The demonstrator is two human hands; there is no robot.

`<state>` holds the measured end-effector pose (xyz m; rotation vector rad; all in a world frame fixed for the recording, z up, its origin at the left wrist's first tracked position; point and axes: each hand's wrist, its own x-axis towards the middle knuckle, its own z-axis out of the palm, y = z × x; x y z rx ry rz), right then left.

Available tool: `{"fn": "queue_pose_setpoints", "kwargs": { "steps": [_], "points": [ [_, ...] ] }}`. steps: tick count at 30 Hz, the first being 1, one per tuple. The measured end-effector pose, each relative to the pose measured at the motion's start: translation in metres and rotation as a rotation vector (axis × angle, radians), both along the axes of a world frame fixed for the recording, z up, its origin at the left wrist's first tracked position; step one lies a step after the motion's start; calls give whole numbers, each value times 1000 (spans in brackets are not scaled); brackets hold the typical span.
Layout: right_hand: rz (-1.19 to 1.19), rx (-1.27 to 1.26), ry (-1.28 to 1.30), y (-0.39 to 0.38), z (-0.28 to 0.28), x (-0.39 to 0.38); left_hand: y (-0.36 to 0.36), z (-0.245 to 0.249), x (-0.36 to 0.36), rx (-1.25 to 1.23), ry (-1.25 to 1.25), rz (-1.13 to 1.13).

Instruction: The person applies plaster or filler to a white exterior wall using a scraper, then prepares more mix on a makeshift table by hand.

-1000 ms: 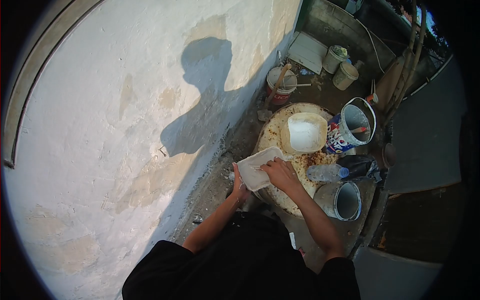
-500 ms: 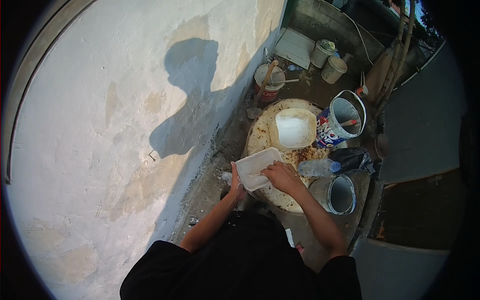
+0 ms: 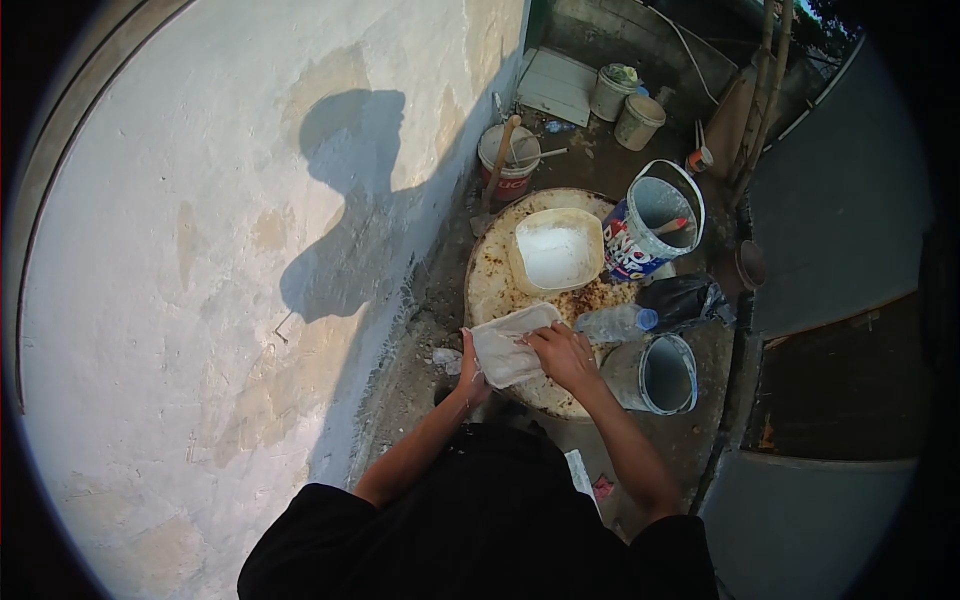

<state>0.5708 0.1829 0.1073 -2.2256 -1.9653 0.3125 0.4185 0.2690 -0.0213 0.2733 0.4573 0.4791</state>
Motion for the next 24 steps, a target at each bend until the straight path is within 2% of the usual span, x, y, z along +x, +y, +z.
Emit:
{"fn": "queue_pose_setpoints", "kwargs": {
  "steps": [2,5,8,14,17,20,24],
  "points": [
    [-39,8,-27,1,-4,7,-3,-1,3,-8,25,-13],
    [46,131,-111,-4,-20,6,-4,4,7,24,41,6],
    [122,47,-62,-6,-21,-4,-5,-14,11,60,66,-34],
    [193,-81,-43,-16,-6,-7,-8,-20,11,103,95,-63],
    [56,106,-10,-23,-16,8,-6,-16,11,3,-12,-44],
    [-60,86,-18,-26,-17,14,-8,-25,12,30,25,-42],
    [-27,-1,-8,-35,-28,7,-9,-26,13,41,-11,-50]
  ]
}}
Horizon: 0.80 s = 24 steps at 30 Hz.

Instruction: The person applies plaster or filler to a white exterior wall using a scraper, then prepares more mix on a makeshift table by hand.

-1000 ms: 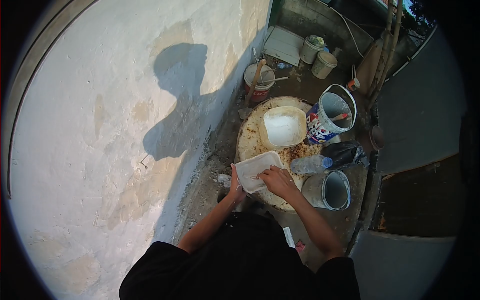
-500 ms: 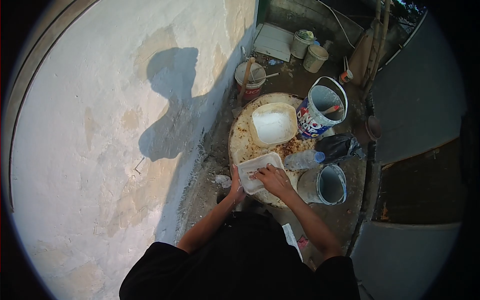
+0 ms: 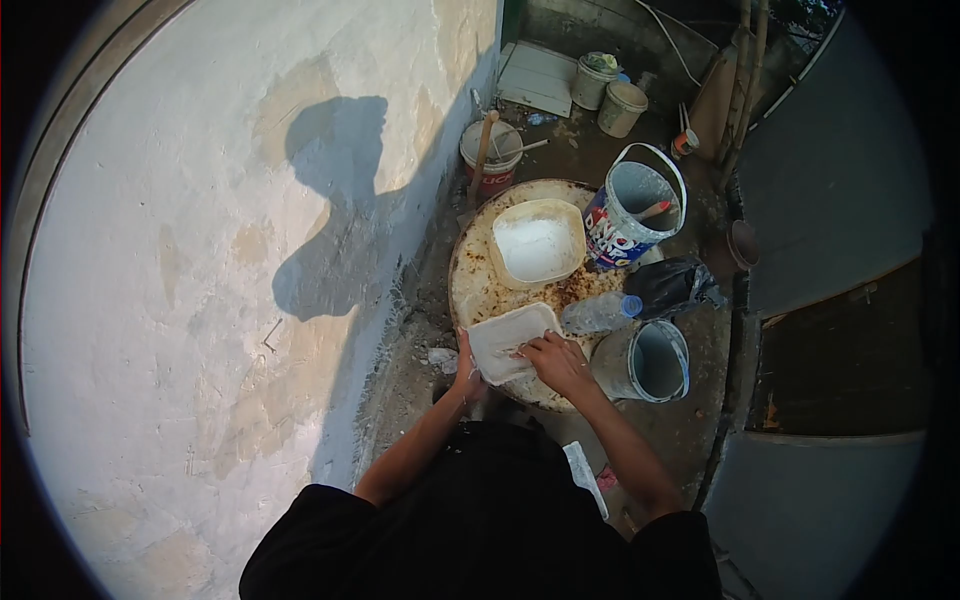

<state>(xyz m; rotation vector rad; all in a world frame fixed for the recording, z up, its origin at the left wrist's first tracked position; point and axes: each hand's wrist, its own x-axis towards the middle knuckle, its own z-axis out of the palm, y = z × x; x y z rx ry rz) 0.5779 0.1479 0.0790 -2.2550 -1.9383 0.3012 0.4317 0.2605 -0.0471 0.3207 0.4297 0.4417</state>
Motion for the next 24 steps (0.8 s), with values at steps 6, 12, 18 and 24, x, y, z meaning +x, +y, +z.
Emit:
{"fn": "queue_pose_setpoints", "kwargs": {
  "steps": [6,12,18,24],
  "points": [
    [-161,13,91,-19,2,-18,3,30,-5,42,100,47],
    [-172,-26,148,-31,-3,-38,8,30,-18,41,140,76],
    [-131,190,321,-30,12,-41,22,16,-29,59,116,105],
    [-609,529,887,1,1,-13,33,15,-57,57,90,125]
  ]
}}
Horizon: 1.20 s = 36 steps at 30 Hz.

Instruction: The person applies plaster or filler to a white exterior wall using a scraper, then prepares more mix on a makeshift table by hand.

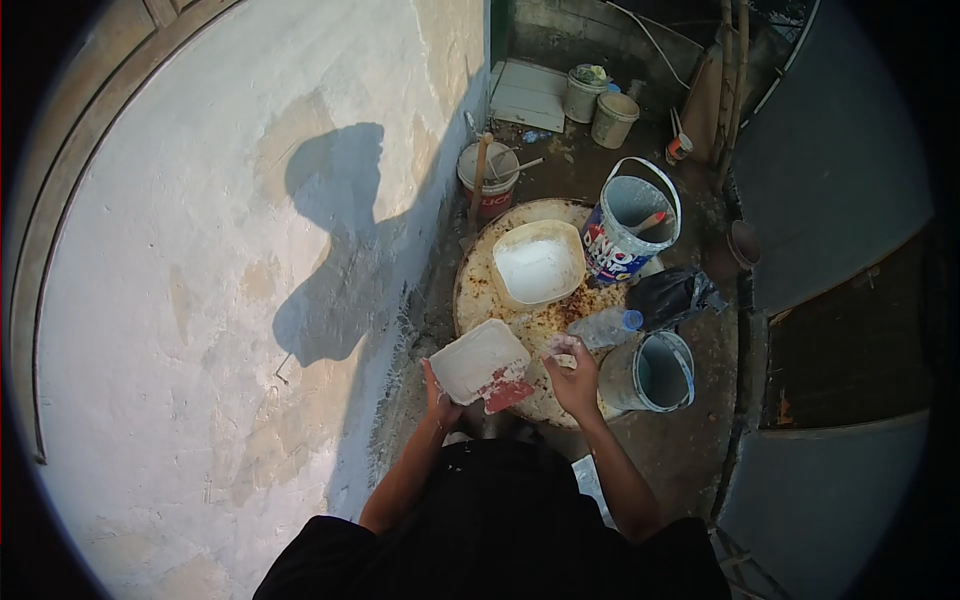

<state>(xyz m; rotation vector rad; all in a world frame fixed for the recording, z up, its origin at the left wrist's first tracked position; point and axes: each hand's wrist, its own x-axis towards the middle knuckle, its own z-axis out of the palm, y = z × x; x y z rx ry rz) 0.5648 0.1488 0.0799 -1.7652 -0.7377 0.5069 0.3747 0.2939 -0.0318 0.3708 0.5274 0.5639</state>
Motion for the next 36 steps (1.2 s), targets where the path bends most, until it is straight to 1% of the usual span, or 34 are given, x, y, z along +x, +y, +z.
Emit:
{"fn": "queue_pose_setpoints", "kwargs": {
  "steps": [3,6,9,11,14,15,17,21,24,27,30,33,36],
  "points": [
    [-307,26,605,48,-19,22,3,9,-11,41,40,14],
    [-426,-93,865,85,-37,55,4,14,-18,41,83,16],
    [-563,-148,1007,114,-50,74,4,17,-21,46,89,10],
    [-573,-150,1013,128,-85,91,3,16,-24,23,99,6],
    [-567,-92,1016,129,-89,97,5,14,-23,36,111,13],
    [-561,-68,1017,127,-87,96,5,17,-23,40,90,8],
    [-626,-111,965,130,-85,97,5,20,-23,40,52,4],
    [-681,-147,831,135,-79,92,7,19,-20,18,95,13],
    [-505,-150,885,125,-59,93,9,11,-17,-2,66,-13],
    [-492,-9,851,123,-50,87,7,0,-12,10,16,-35],
    [-329,127,509,115,-35,81,6,-6,-7,6,30,-50],
    [-148,253,161,102,11,64,6,0,3,12,50,-78],
    [-66,33,-522,85,14,62,6,9,10,19,58,-111]
  ]
}}
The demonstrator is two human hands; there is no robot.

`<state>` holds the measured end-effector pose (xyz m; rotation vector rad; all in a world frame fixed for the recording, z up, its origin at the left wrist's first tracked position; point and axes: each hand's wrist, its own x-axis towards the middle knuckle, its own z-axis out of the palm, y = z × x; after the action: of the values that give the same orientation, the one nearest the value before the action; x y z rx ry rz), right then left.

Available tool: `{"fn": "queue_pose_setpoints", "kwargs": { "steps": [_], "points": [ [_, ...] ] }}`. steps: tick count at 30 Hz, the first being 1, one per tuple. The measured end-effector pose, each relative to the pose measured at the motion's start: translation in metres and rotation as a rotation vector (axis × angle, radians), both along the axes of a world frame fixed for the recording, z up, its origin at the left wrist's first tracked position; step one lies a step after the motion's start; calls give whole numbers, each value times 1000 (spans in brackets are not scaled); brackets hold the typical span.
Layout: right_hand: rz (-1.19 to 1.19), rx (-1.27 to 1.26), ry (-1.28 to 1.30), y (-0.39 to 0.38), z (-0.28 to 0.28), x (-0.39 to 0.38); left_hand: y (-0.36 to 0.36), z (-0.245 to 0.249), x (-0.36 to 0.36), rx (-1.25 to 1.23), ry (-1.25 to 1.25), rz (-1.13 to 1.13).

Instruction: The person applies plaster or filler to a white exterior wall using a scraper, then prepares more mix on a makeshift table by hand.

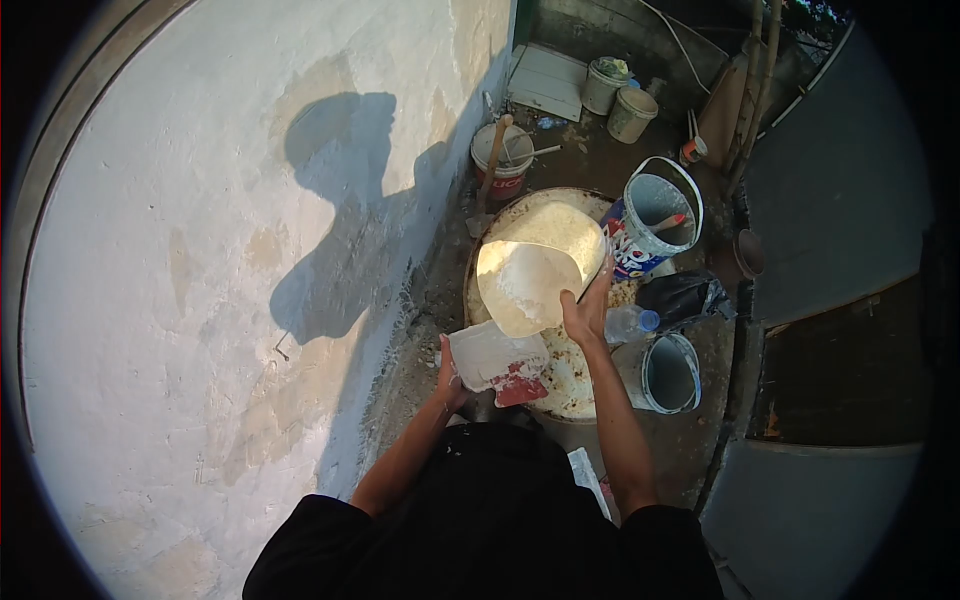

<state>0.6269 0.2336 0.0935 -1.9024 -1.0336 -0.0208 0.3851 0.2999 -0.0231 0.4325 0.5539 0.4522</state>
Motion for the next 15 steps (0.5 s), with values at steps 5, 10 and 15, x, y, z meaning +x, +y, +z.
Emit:
{"fn": "queue_pose_setpoints", "kwargs": {
  "steps": [5,10,15],
  "points": [
    [116,9,-188,-22,12,-12,-3,5,11,-23,-27,-29],
    [151,53,-509,-33,-22,-7,-7,7,21,-25,-20,-20],
    [203,321,-230,-32,-23,-12,-10,11,26,11,-51,-17]
  ]
}}
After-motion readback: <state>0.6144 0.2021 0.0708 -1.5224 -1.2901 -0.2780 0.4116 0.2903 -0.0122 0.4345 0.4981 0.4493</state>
